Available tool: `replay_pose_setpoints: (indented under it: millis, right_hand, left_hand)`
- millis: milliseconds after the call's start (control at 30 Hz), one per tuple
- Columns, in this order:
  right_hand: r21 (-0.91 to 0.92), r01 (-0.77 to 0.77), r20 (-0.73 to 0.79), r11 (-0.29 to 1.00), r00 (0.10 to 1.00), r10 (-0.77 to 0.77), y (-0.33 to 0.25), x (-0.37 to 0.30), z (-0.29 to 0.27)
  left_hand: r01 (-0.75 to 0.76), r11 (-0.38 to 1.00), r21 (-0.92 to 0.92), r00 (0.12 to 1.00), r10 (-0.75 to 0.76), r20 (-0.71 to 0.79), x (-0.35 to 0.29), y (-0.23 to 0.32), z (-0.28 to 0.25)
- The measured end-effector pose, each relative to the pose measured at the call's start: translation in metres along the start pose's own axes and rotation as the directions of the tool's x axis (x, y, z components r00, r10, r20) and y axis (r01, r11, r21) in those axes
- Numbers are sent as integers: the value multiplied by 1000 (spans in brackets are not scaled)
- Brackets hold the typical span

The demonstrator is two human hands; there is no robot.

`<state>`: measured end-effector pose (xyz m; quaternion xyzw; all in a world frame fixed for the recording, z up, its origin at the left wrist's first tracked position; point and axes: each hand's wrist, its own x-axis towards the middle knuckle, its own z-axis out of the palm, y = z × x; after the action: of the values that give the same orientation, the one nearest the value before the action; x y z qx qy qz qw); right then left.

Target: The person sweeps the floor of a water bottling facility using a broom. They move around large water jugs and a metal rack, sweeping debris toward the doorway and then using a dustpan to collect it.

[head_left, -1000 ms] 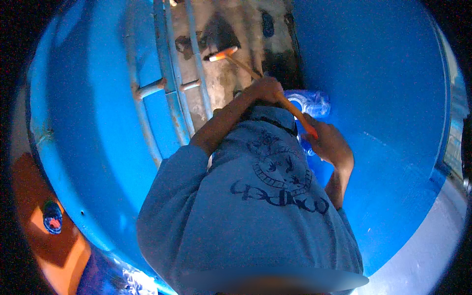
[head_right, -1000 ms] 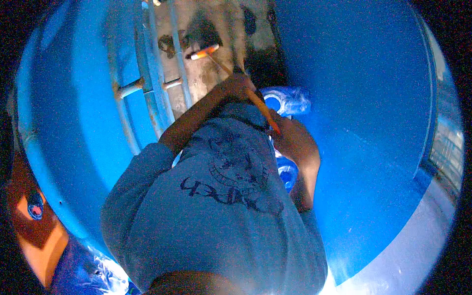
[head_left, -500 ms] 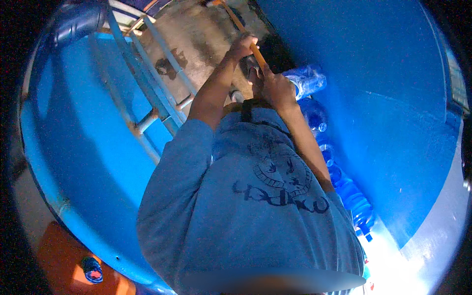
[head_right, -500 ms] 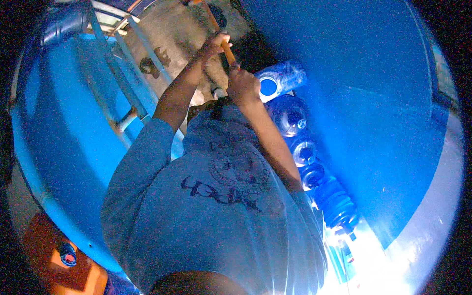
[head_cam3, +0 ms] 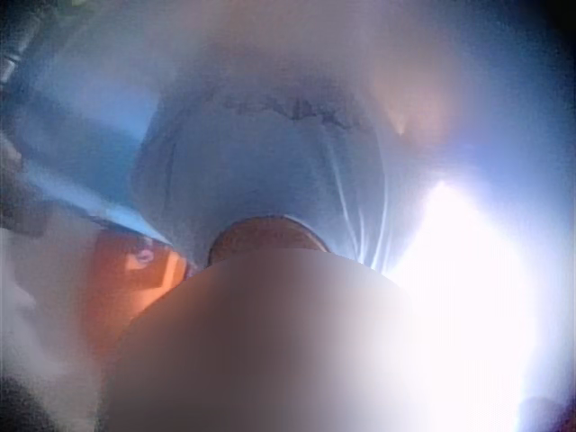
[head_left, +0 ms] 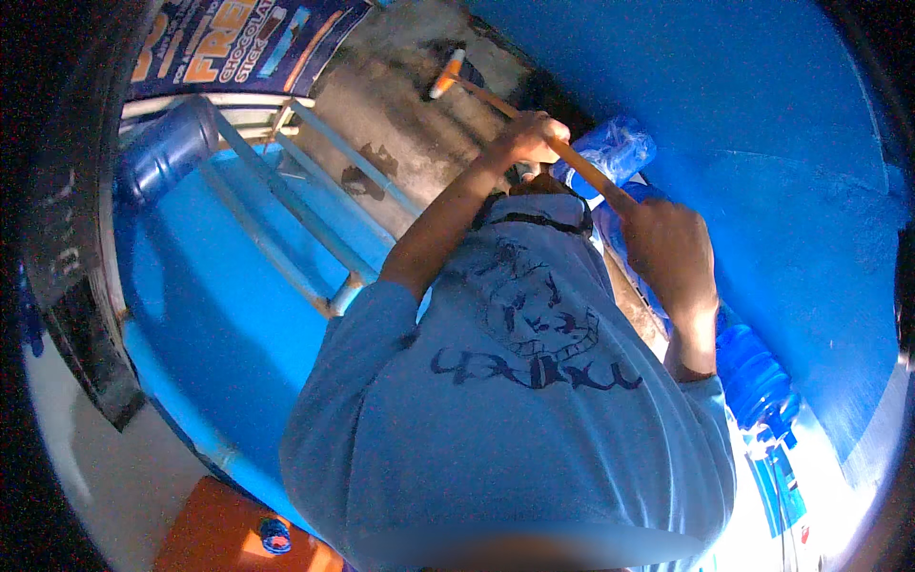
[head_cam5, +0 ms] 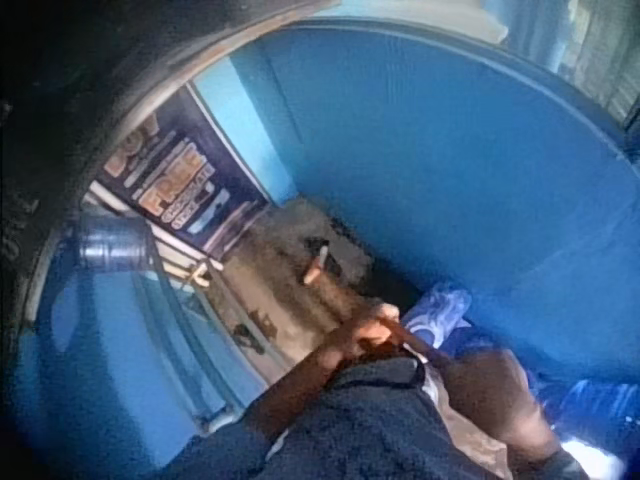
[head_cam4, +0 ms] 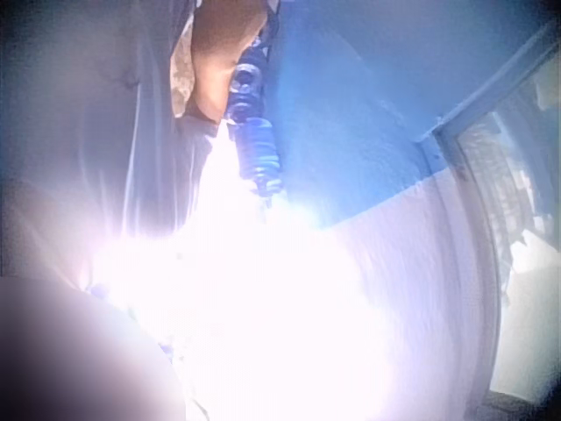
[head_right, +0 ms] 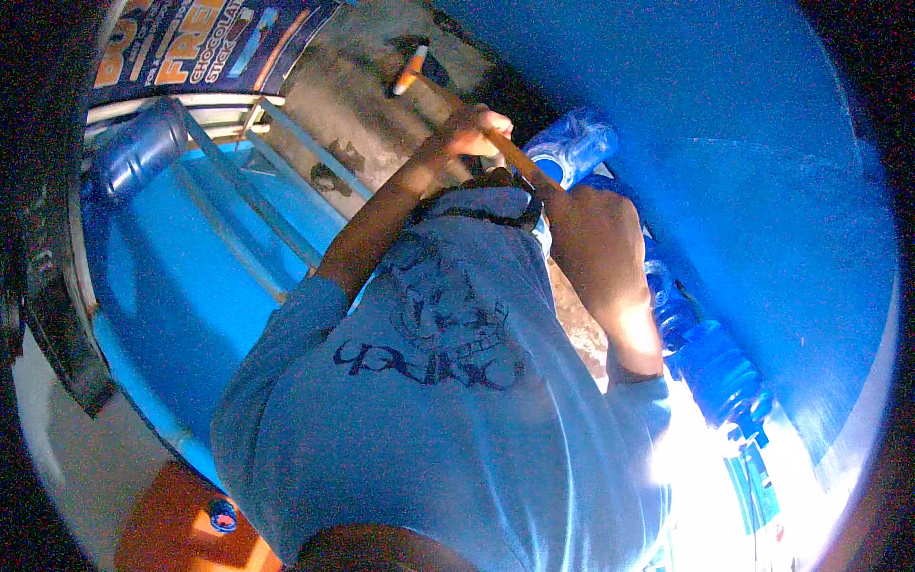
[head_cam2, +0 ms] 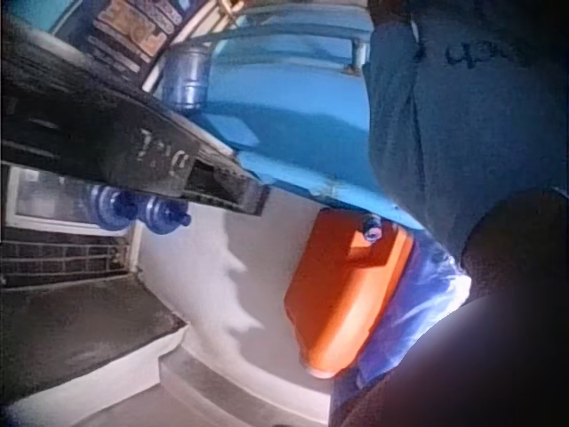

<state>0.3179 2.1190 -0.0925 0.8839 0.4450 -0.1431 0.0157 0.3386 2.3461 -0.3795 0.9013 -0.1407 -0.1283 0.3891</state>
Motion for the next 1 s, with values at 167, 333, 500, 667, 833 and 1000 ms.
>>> replay_pose_setpoints:
  millis: [167,333,500,667,833,1000]
  right_hand:
    - [189,70,-109,979,993,-49,3,61,33]
    - [215,6,-174,977,984,33,-56,121,84]
    - [342,-160,-12,926,985,174,-93,131,76]
    - [261,-386,96,885,922,374,-119,107,41]
    - [468,-542,173,698,831,529,-130,89,10]
    - [425,-645,258,635,759,598,-130,93,-9]
  left_hand:
    - [34,999,29,985,-28,-173,-28,-68,-34]
    - [-12,978,210,1000,10,11,-76,-140,-71]
    - [-337,940,48,940,334,70,-90,-137,-66]
    - [-217,929,-300,895,312,319,-72,-109,-57]
    - [-344,889,-302,812,443,381,-54,-86,-64]
    - [-373,898,-235,842,434,321,-42,-63,-66]
